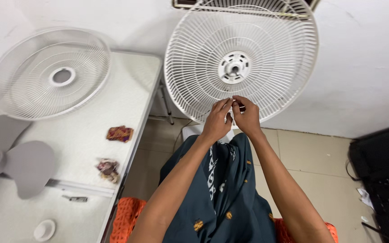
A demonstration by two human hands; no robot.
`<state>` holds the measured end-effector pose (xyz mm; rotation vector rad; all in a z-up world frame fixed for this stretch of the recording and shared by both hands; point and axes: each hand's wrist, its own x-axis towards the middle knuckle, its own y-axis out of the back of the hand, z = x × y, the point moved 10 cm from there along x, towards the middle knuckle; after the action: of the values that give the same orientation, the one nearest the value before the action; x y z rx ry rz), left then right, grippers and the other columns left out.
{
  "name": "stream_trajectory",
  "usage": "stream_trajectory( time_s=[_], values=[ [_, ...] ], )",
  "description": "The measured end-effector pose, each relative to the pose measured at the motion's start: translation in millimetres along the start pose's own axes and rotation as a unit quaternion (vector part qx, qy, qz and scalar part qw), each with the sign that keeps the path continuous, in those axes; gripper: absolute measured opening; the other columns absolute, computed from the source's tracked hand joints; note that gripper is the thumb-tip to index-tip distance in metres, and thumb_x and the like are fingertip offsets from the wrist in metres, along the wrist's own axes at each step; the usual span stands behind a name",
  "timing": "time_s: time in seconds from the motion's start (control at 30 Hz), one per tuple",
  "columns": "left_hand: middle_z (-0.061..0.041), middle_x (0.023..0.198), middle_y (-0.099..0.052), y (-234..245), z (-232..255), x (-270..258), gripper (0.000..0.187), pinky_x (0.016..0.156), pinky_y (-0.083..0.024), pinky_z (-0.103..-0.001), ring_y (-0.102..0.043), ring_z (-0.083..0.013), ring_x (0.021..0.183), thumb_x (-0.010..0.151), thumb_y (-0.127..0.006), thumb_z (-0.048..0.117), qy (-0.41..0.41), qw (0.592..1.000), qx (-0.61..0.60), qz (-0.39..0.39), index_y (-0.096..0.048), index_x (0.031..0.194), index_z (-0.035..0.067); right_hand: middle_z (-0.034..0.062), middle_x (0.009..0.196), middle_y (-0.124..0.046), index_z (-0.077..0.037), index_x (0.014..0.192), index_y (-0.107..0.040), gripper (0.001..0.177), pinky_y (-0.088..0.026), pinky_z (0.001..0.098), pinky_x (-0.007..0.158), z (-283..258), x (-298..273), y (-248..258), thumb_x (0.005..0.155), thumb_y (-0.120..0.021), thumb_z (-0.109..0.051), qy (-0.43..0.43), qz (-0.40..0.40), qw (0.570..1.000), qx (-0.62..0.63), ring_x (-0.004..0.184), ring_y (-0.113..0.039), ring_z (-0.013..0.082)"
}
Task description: The person removes the front grille of a standing electric fan by unscrewing fasteners, then detaches the fan blade assembly and places both parts on a nearby table. The person then begins to reattach the rear grille to the fan body.
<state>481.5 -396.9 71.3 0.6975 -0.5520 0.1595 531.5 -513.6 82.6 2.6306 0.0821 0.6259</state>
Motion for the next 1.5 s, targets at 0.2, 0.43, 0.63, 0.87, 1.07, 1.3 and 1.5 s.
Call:
stream_trajectory(
  time_s=[0.2, 0.43, 0.63, 0.87, 1.07, 1.3, 1.5],
  values=[
    [-0.015, 0.138, -0.057, -17, -7, 40, 0.052, 0.103, -0.051, -0.046, -0.052, -0.0363, 0.128, 0.089, -0.062, 0.003, 0.010, 1.000, 0.025, -0.016, -0.055, 0.141, -0.001, 0.0137, 0.093, -0.077, 0.003, 0.117, -0.071, 0.026, -0.060, 0.0317, 0.074, 34, 27, 33, 0.094, -0.064, -0.005, -0.016, 0.050, 0.999, 0.014, 0.083, -0.076, 0.0195],
    [-0.017, 0.137, -0.053, -6, -22, 97, 0.061, 0.104, -0.051, -0.045, -0.052, -0.0376, 0.128, 0.083, -0.066, -0.002, -0.044, 0.993, 0.106, -0.002, -0.052, 0.142, 0.000, 0.0124, 0.094, -0.075, 0.004, 0.122, -0.067, 0.028, -0.062, 0.0303, 0.070, 57, 65, 19, 0.094, -0.063, 0.000, -0.054, 0.042, 0.996, 0.053, 0.076, -0.074, 0.0176],
    [-0.015, 0.133, -0.051, 0, -33, 132, 0.073, 0.103, -0.049, -0.045, -0.051, -0.0357, 0.124, 0.076, -0.078, 0.002, -0.078, 0.985, 0.149, -0.028, -0.049, 0.143, 0.000, 0.0133, 0.102, -0.074, 0.003, 0.128, -0.063, 0.034, -0.063, 0.0303, 0.072, 68, 95, 5, 0.094, -0.063, 0.004, -0.065, 0.042, 0.995, 0.061, 0.082, -0.074, 0.0182],
    [-0.012, 0.123, -0.051, -8, -40, 153, 0.074, 0.103, -0.050, -0.044, -0.054, -0.0312, 0.118, 0.074, -0.083, 0.004, -0.109, 0.974, 0.192, -0.047, -0.053, 0.142, 0.001, 0.0156, 0.107, -0.072, 0.005, 0.131, -0.061, 0.036, -0.064, 0.0311, 0.078, 79, 112, -7, 0.095, -0.059, 0.009, -0.029, 0.047, 0.996, 0.063, 0.091, -0.075, 0.0195],
    [-0.011, 0.121, -0.052, -13, -42, 158, 0.076, 0.099, -0.053, -0.040, -0.056, -0.0284, 0.113, 0.075, -0.086, 0.010, -0.154, 0.960, 0.229, -0.037, -0.053, 0.143, 0.003, 0.0155, 0.107, -0.073, 0.007, 0.126, -0.062, 0.028, -0.066, 0.0304, 0.080, 97, 115, -14, 0.098, -0.060, 0.007, -0.057, 0.059, 0.989, 0.124, 0.093, -0.076, 0.0189],
    [-0.008, 0.117, -0.055, -14, -34, 162, 0.077, 0.095, -0.057, -0.036, -0.060, -0.0245, 0.109, 0.073, -0.087, 0.014, -0.205, 0.941, 0.267, -0.043, -0.056, 0.144, 0.011, 0.0142, 0.105, -0.072, 0.008, 0.128, -0.060, 0.031, -0.066, 0.0303, 0.080, 99, 115, -21, 0.097, -0.060, 0.007, -0.066, 0.044, 0.981, 0.176, 0.090, -0.074, 0.0176],
    [-0.010, 0.115, -0.056, -22, -35, 165, 0.072, 0.089, -0.059, -0.037, -0.061, -0.0259, 0.109, 0.075, -0.085, 0.016, -0.213, 0.924, 0.313, -0.058, -0.058, 0.142, 0.012, 0.0126, 0.096, -0.073, 0.009, 0.119, -0.062, 0.024, -0.064, 0.0287, 0.076, 85, 114, -18, 0.095, -0.063, 0.007, -0.064, 0.043, 0.985, 0.157, 0.085, -0.074, 0.0163]
  ],
)
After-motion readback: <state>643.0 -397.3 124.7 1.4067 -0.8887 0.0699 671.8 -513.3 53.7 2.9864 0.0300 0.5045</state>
